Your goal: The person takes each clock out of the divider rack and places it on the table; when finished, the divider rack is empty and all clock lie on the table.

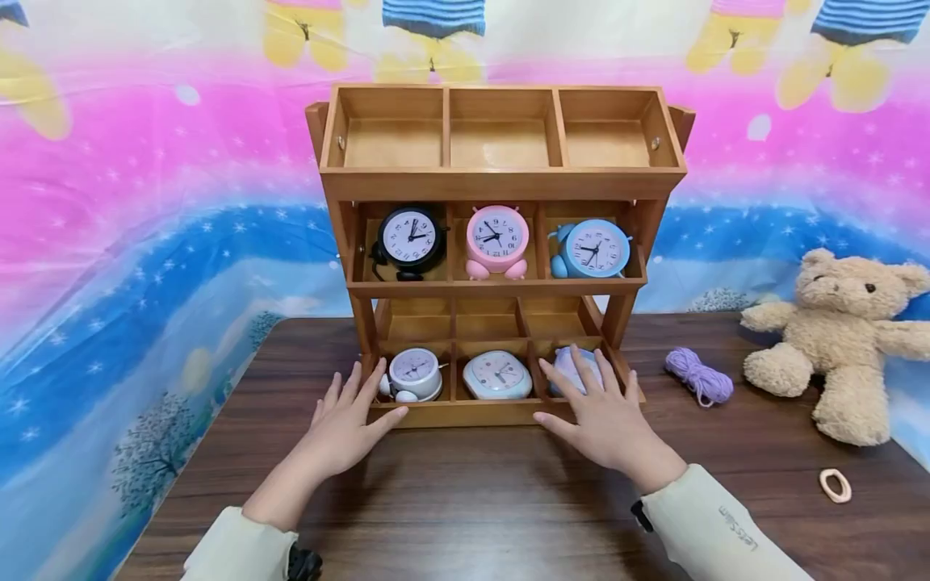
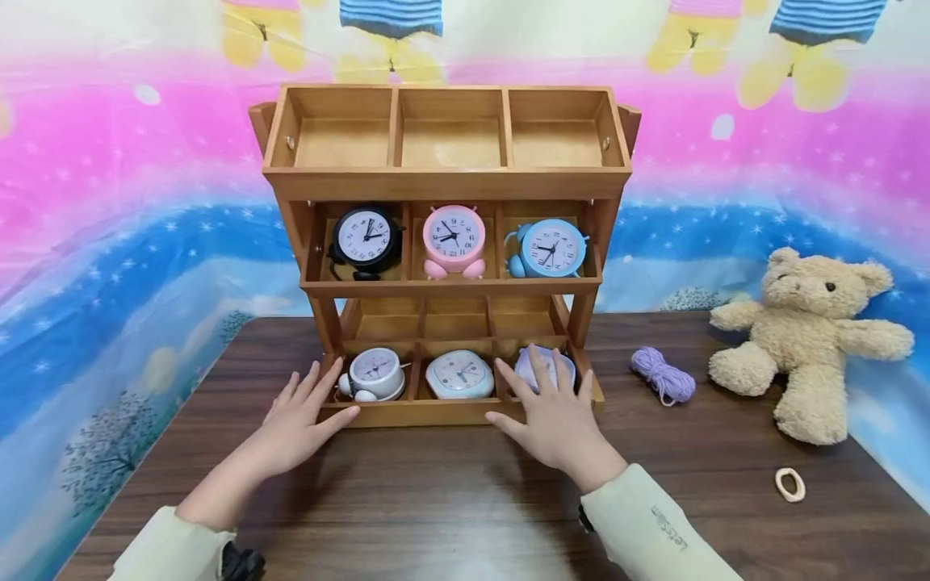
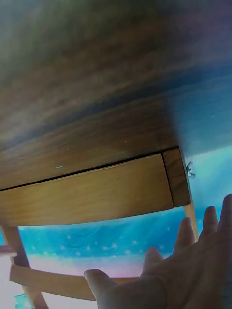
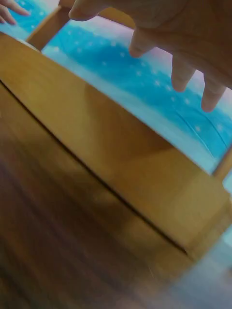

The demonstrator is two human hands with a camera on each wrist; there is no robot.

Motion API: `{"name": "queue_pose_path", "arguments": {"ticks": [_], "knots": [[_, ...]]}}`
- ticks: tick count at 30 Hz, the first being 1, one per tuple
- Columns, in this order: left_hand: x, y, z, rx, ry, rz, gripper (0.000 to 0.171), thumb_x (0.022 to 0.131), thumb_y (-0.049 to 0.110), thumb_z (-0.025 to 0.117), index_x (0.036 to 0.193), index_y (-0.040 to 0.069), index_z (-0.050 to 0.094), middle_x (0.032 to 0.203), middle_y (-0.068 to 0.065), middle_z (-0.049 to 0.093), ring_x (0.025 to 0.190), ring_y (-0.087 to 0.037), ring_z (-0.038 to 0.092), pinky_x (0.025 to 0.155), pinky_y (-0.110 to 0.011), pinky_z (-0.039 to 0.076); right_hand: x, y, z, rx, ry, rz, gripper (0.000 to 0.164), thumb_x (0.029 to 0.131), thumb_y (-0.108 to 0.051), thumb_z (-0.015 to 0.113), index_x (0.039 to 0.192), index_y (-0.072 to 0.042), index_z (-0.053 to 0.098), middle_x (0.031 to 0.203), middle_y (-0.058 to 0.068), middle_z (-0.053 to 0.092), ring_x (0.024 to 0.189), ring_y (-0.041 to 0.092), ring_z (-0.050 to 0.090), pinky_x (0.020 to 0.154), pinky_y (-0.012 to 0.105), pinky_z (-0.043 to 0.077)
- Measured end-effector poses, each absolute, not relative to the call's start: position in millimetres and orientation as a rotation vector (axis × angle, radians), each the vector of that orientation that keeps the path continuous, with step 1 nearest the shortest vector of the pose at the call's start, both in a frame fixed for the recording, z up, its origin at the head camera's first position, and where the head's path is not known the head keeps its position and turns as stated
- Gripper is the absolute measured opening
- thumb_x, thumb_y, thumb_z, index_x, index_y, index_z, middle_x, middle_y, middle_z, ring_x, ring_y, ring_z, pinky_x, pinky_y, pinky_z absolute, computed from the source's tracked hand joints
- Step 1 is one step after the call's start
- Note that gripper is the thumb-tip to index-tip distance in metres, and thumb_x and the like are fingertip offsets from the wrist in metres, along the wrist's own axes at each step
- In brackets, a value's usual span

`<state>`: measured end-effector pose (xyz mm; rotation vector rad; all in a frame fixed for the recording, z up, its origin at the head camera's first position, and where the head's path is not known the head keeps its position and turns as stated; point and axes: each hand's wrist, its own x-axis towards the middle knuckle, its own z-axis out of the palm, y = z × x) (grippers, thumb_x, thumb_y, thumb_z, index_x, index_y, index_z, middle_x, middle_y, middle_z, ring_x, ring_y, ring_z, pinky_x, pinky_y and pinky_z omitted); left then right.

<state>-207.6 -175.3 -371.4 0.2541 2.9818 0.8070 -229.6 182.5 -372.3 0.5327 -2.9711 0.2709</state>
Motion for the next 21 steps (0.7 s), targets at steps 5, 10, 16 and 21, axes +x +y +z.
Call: {"name": "queue_pose_path", "arguments": {"ticks": [5, 10, 16, 21], "knots": [[-222, -178, -375, 0.233, 2.928, 0.907, 0.099, 0.096, 0.06, 0.052, 0.159, 0.004, 0.0, 0.161, -0.029, 0.004, 0.144, -0.055, 0.0, 0.112, -0.069, 0.009, -230, 155, -355, 0.725, -2.833, 0.298, 0.077, 0.094, -0.069, 0.046, 0.159, -0.039, 0.019, 0.167, 0.008, 0.007, 0.15, 0.04, 0.004, 0.109, 0.074, 0.009], [-234, -184, -378, 0.191, 2.83, 1.033, 0.108, 0.095, 0.054, 0.06, 0.155, -0.006, -0.006, 0.161, -0.031, -0.002, 0.147, -0.049, 0.003, 0.114, -0.063, 0.014, -235, 127, -333, 0.911, -2.661, 0.3, 0.08, 0.094, -0.063, 0.052, 0.16, -0.038, 0.012, 0.167, 0.001, 0.002, 0.152, 0.031, 0.003, 0.113, 0.066, 0.017], [-247, -188, -381, 0.149, 2.822, 1.051, 0.107, 0.093, 0.048, 0.065, 0.154, -0.011, 0.0, 0.159, -0.034, 0.002, 0.147, -0.048, 0.008, 0.114, -0.062, 0.019, -245, 98, -304, 1.02, -2.501, 0.216, 0.085, 0.094, -0.06, 0.056, 0.161, -0.032, 0.012, 0.167, 0.001, -0.001, 0.153, 0.023, -0.001, 0.115, 0.06, 0.019], [-254, -189, -384, 0.147, 2.826, 1.069, 0.106, 0.092, 0.045, 0.069, 0.153, -0.013, 0.005, 0.158, -0.035, 0.011, 0.145, -0.048, 0.018, 0.113, -0.061, 0.024, -258, 77, -282, 1.057, -2.466, 0.19, 0.084, 0.095, -0.059, 0.056, 0.161, -0.027, 0.015, 0.167, 0.005, 0.001, 0.152, 0.025, 0.003, 0.117, 0.056, 0.018]]}}
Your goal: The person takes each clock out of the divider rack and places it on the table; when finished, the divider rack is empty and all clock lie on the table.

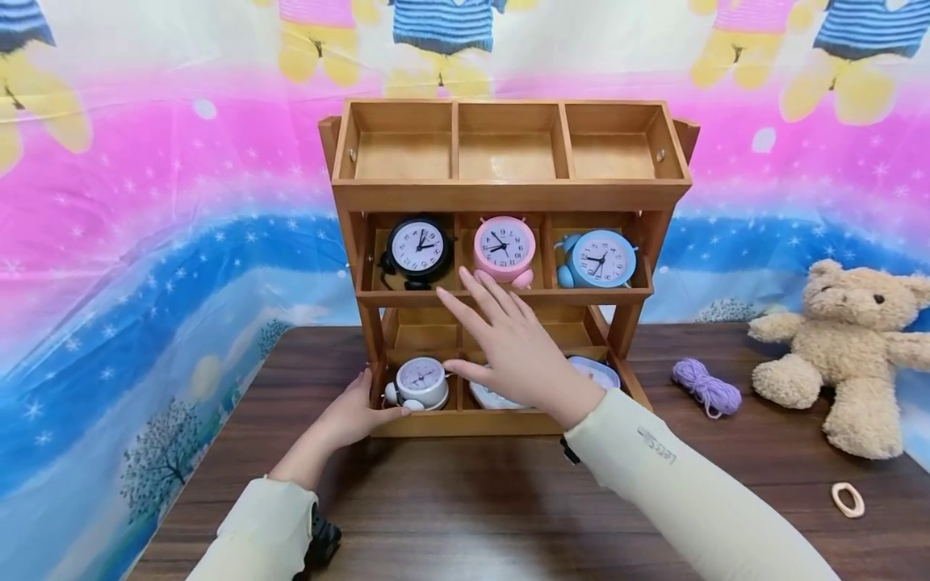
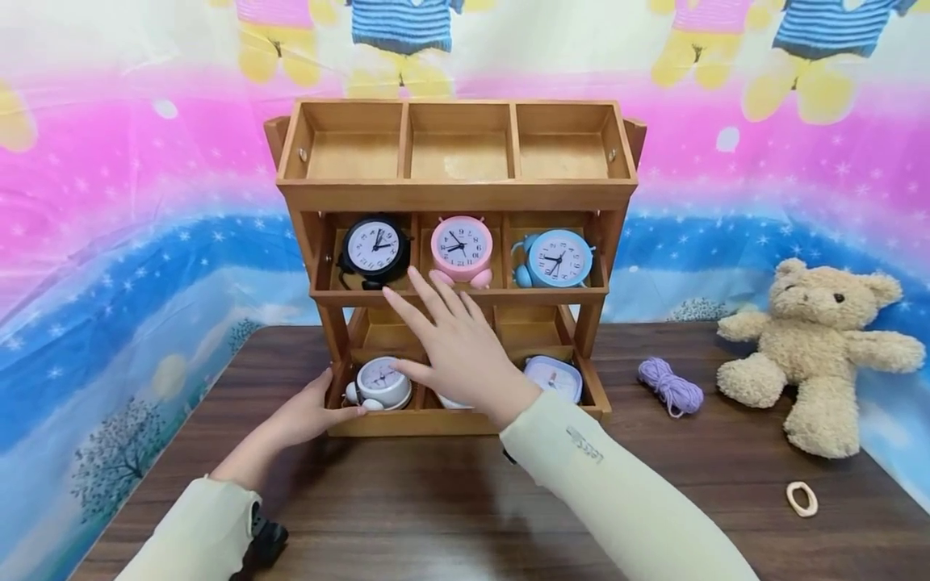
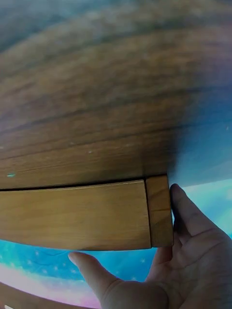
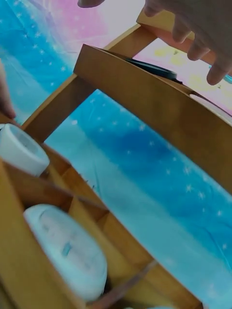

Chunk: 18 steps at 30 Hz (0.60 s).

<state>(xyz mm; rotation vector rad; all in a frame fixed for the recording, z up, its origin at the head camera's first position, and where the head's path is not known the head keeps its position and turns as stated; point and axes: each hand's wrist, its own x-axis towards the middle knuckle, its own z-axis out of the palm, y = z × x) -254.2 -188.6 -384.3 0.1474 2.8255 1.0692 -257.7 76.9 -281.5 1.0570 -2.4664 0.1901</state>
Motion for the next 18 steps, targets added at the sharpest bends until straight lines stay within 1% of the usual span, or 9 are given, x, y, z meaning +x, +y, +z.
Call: {"name": "queue_pose_path", "arguments": {"ticks": [4, 7, 10, 13, 18], "knots": [[-256, -190, -385, 0.145, 2.813, 1.095, 0.108, 0.09, 0.043, 0.072, 0.154, -0.011, 0.004, 0.157, -0.034, 0.019, 0.142, -0.048, 0.028, 0.11, -0.061, 0.03, -271, 61, -267, 1.062, -2.484, 0.205, 0.082, 0.095, -0.059, 0.056, 0.161, -0.026, 0.019, 0.167, 0.009, 0.005, 0.152, 0.03, 0.008, 0.118, 0.055, 0.018], [-255, -193, -384, 0.127, 2.805, 1.083, 0.11, 0.089, 0.046, 0.072, 0.154, -0.01, 0.003, 0.154, -0.035, 0.026, 0.138, -0.048, 0.035, 0.107, -0.06, 0.034, -279, 48, -258, 1.055, -2.507, 0.206, 0.079, 0.096, -0.058, 0.055, 0.16, -0.025, 0.023, 0.166, 0.012, 0.005, 0.151, 0.033, 0.009, 0.117, 0.055, 0.019], [-255, -194, -384, 0.109, 2.806, 1.058, 0.112, 0.088, 0.049, 0.072, 0.155, -0.009, 0.002, 0.151, -0.035, 0.032, 0.135, -0.047, 0.041, 0.104, -0.059, 0.039, -287, 38, -250, 1.037, -2.523, 0.19, 0.077, 0.096, -0.057, 0.054, 0.159, -0.023, 0.025, 0.166, 0.014, 0.007, 0.151, 0.033, 0.013, 0.118, 0.051, 0.018], [-256, -194, -385, 0.088, 2.816, 1.034, 0.113, 0.088, 0.05, 0.072, 0.155, -0.009, 0.003, 0.15, -0.035, 0.034, 0.134, -0.047, 0.041, 0.104, -0.058, 0.039, -295, 30, -243, 1.016, -2.524, 0.172, 0.077, 0.097, -0.054, 0.055, 0.159, -0.019, 0.026, 0.165, 0.013, 0.009, 0.15, 0.033, 0.015, 0.119, 0.048, 0.019], [-258, -193, -386, 0.071, 2.819, 1.043, 0.113, 0.087, 0.049, 0.073, 0.155, -0.008, 0.003, 0.151, -0.034, 0.032, 0.135, -0.047, 0.04, 0.105, -0.058, 0.038, -307, 18, -232, 0.98, -2.539, 0.163, 0.078, 0.098, -0.053, 0.055, 0.159, -0.016, 0.025, 0.165, 0.011, 0.014, 0.15, 0.031, 0.018, 0.117, 0.05, 0.024]]}}
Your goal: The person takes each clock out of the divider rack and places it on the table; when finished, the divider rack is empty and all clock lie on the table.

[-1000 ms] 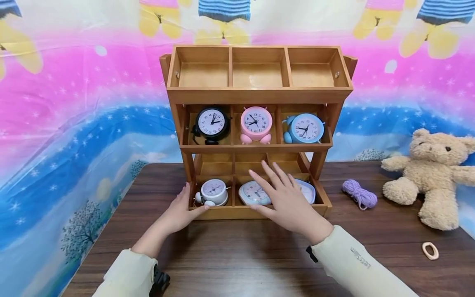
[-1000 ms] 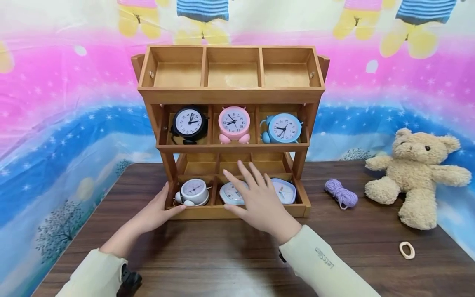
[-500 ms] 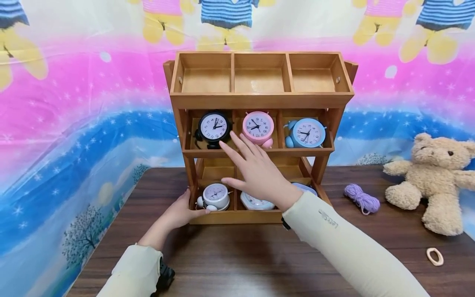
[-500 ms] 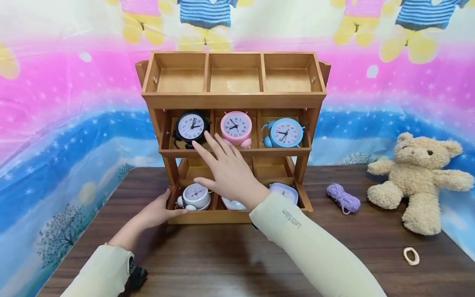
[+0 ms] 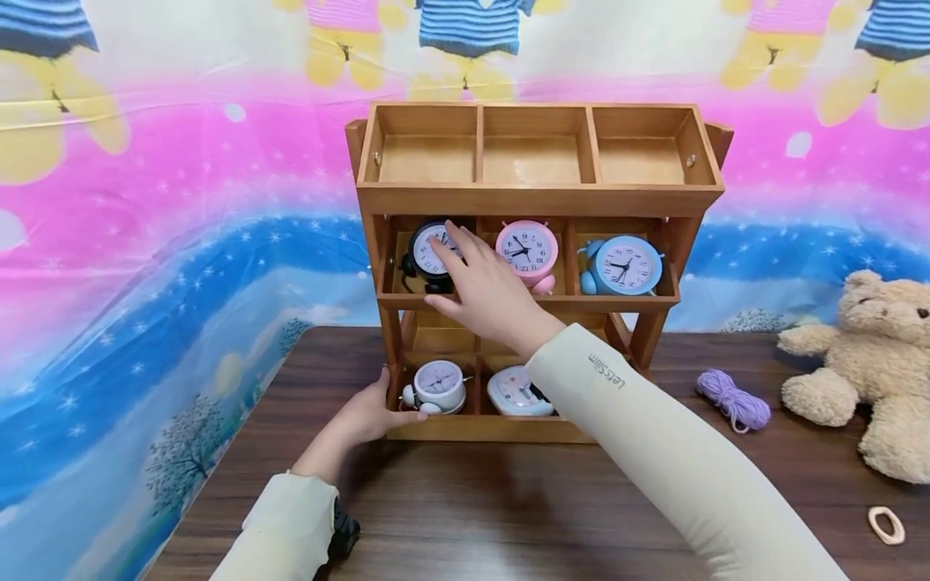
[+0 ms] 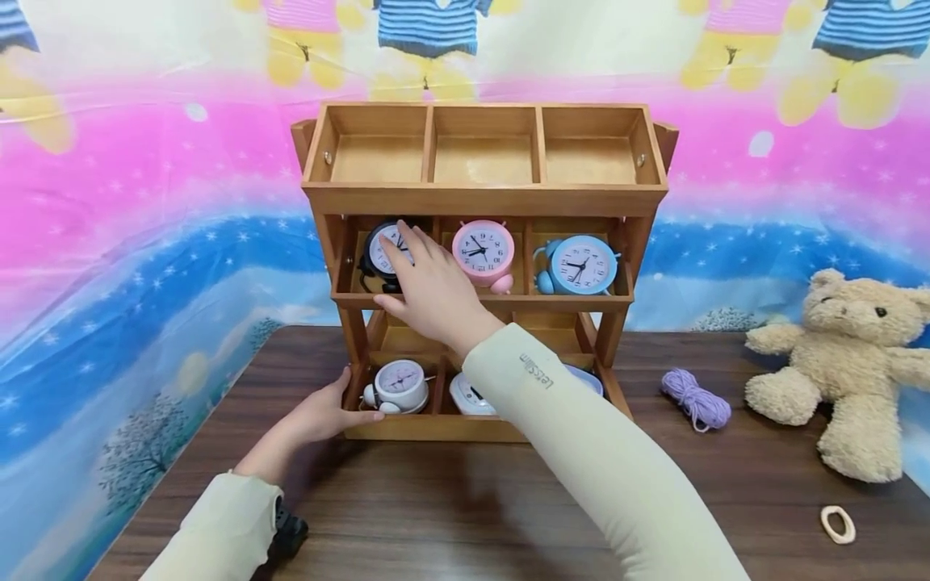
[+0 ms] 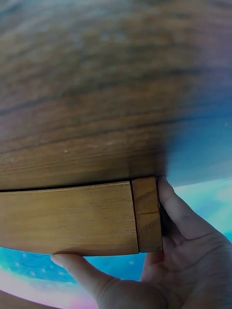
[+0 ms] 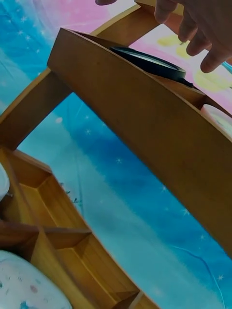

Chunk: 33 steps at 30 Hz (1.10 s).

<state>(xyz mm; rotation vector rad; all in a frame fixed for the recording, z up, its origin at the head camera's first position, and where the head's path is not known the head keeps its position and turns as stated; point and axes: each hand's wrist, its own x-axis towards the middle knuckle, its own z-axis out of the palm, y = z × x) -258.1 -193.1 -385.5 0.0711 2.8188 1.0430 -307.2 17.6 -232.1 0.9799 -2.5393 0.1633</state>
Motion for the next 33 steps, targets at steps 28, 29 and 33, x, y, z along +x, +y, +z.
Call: {"name": "queue_pose_path", "arguments": {"ticks": [28, 29, 33], "knots": [[-248, -192, -386, -0.039, 2.827, 1.061, 0.112, 0.085, 0.048, 0.076, 0.157, -0.003, 0.008, 0.155, -0.028, 0.031, 0.139, -0.041, 0.038, 0.108, -0.054, 0.037, -330, -28, -220, 0.708, -2.556, 0.073, 0.082, 0.084, -0.047, 0.077, 0.153, -0.024, 0.04, 0.151, 0.024, 0.032, 0.133, 0.046, 0.034, 0.104, 0.054, 0.04], [-248, -192, -386, -0.041, 2.824, 1.061, 0.112, 0.085, 0.048, 0.076, 0.157, -0.003, 0.008, 0.155, -0.027, 0.031, 0.139, -0.041, 0.038, 0.109, -0.053, 0.037, -330, -28, -221, 0.706, -2.555, 0.067, 0.081, 0.084, -0.046, 0.077, 0.153, -0.024, 0.04, 0.151, 0.025, 0.032, 0.132, 0.045, 0.035, 0.103, 0.053, 0.04], [-249, -193, -385, -0.039, 2.815, 1.064, 0.112, 0.085, 0.049, 0.076, 0.158, -0.001, 0.007, 0.157, -0.025, 0.03, 0.14, -0.039, 0.037, 0.11, -0.052, 0.036, -332, -30, -221, 0.707, -2.551, 0.051, 0.078, 0.085, -0.043, 0.077, 0.152, -0.022, 0.042, 0.147, 0.028, 0.035, 0.13, 0.044, 0.038, 0.102, 0.053, 0.04]]}}
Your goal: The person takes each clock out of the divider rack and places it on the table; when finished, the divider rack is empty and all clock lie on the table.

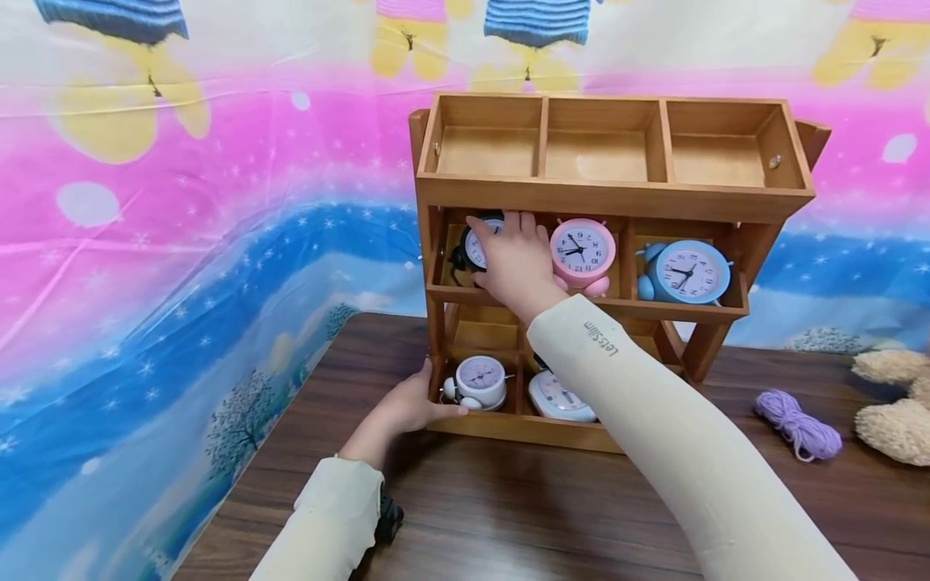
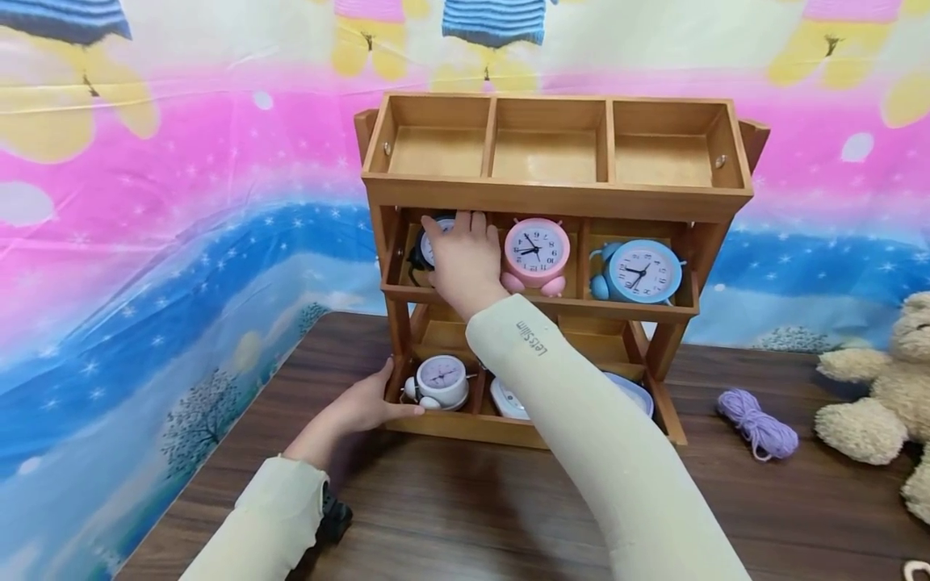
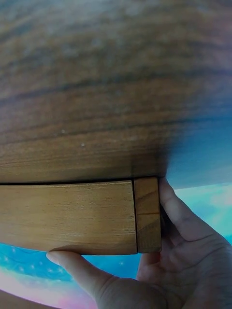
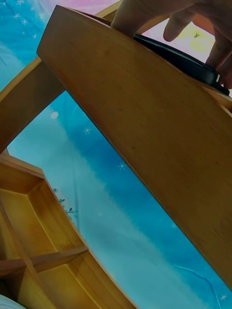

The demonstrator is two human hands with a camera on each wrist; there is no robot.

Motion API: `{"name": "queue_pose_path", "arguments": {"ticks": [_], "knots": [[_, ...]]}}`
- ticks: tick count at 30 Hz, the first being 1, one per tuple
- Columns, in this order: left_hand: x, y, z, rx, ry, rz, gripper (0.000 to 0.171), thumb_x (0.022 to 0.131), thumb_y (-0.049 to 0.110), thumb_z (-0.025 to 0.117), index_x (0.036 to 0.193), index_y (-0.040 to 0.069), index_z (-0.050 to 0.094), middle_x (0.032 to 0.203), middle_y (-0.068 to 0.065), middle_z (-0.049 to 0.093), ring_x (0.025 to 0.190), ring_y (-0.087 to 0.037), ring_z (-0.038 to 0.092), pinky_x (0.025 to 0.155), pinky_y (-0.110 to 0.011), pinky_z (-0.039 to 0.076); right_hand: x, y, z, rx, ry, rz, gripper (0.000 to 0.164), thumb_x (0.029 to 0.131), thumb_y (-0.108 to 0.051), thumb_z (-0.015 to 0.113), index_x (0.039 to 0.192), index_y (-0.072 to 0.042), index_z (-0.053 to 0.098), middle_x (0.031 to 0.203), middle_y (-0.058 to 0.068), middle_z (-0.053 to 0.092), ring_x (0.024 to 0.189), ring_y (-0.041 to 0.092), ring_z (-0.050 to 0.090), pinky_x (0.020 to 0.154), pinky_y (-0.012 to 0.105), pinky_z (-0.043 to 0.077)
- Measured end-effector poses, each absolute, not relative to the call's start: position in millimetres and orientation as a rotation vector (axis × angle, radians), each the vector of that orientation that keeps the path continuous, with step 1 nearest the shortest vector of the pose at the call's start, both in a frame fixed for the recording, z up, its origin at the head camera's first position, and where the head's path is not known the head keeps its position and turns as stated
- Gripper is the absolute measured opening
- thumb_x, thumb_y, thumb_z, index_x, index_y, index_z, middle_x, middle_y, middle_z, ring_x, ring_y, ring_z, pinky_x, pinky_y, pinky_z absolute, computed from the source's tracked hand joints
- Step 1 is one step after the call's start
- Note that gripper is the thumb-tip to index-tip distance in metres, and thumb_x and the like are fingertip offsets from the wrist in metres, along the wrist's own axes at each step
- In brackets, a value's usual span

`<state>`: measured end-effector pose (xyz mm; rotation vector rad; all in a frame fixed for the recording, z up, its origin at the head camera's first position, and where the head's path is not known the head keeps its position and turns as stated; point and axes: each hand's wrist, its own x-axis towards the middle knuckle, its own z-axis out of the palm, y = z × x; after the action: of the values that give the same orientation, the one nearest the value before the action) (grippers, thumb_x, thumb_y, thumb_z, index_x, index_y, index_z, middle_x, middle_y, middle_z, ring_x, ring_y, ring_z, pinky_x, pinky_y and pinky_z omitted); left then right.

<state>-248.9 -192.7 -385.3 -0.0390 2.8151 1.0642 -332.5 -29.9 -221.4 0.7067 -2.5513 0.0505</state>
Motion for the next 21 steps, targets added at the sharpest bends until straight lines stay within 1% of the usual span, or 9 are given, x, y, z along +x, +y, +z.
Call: {"name": "queue_pose_path", "arguments": {"ticks": [8, 13, 16, 18, 21], "knots": [[-249, -193, -385, -0.03, 2.81, 1.059, 0.111, 0.085, 0.048, 0.076, 0.157, -0.002, 0.007, 0.156, -0.026, 0.03, 0.14, -0.039, 0.037, 0.109, -0.053, 0.036, -333, -26, -218, 0.759, -2.585, 0.014, 0.074, 0.09, -0.043, 0.071, 0.153, -0.017, 0.041, 0.149, 0.032, 0.028, 0.129, 0.046, 0.034, 0.103, 0.054, 0.038], [-249, -192, -385, -0.034, 2.805, 1.067, 0.111, 0.085, 0.048, 0.076, 0.158, -0.001, 0.007, 0.157, -0.025, 0.03, 0.141, -0.039, 0.036, 0.11, -0.052, 0.035, -333, -22, -215, 0.769, -2.585, -0.001, 0.073, 0.093, -0.047, 0.065, 0.154, -0.016, 0.039, 0.14, 0.035, 0.038, 0.122, 0.047, 0.041, 0.1, 0.055, 0.038], [-249, -192, -384, -0.044, 2.802, 1.068, 0.111, 0.085, 0.048, 0.076, 0.158, 0.0, 0.007, 0.157, -0.024, 0.029, 0.141, -0.039, 0.035, 0.111, -0.052, 0.035, -334, -21, -213, 0.767, -2.596, 0.028, 0.074, 0.095, -0.05, 0.062, 0.155, -0.017, 0.037, 0.133, 0.035, 0.045, 0.117, 0.046, 0.044, 0.098, 0.054, 0.038], [-249, -193, -385, -0.043, 2.805, 1.064, 0.111, 0.085, 0.048, 0.076, 0.158, -0.001, 0.008, 0.157, -0.025, 0.03, 0.141, -0.039, 0.036, 0.11, -0.052, 0.035, -335, -21, -212, 0.765, -2.607, 0.062, 0.074, 0.095, -0.051, 0.061, 0.156, -0.018, 0.035, 0.134, 0.034, 0.045, 0.117, 0.046, 0.044, 0.098, 0.054, 0.038], [-249, -194, -385, -0.036, 2.799, 1.073, 0.112, 0.085, 0.048, 0.076, 0.158, -0.001, 0.007, 0.157, -0.025, 0.029, 0.141, -0.039, 0.036, 0.11, -0.052, 0.035, -336, -20, -211, 0.754, -2.622, 0.124, 0.073, 0.095, -0.054, 0.058, 0.156, -0.02, 0.035, 0.146, 0.033, 0.036, 0.122, 0.046, 0.04, 0.102, 0.054, 0.035]]}}
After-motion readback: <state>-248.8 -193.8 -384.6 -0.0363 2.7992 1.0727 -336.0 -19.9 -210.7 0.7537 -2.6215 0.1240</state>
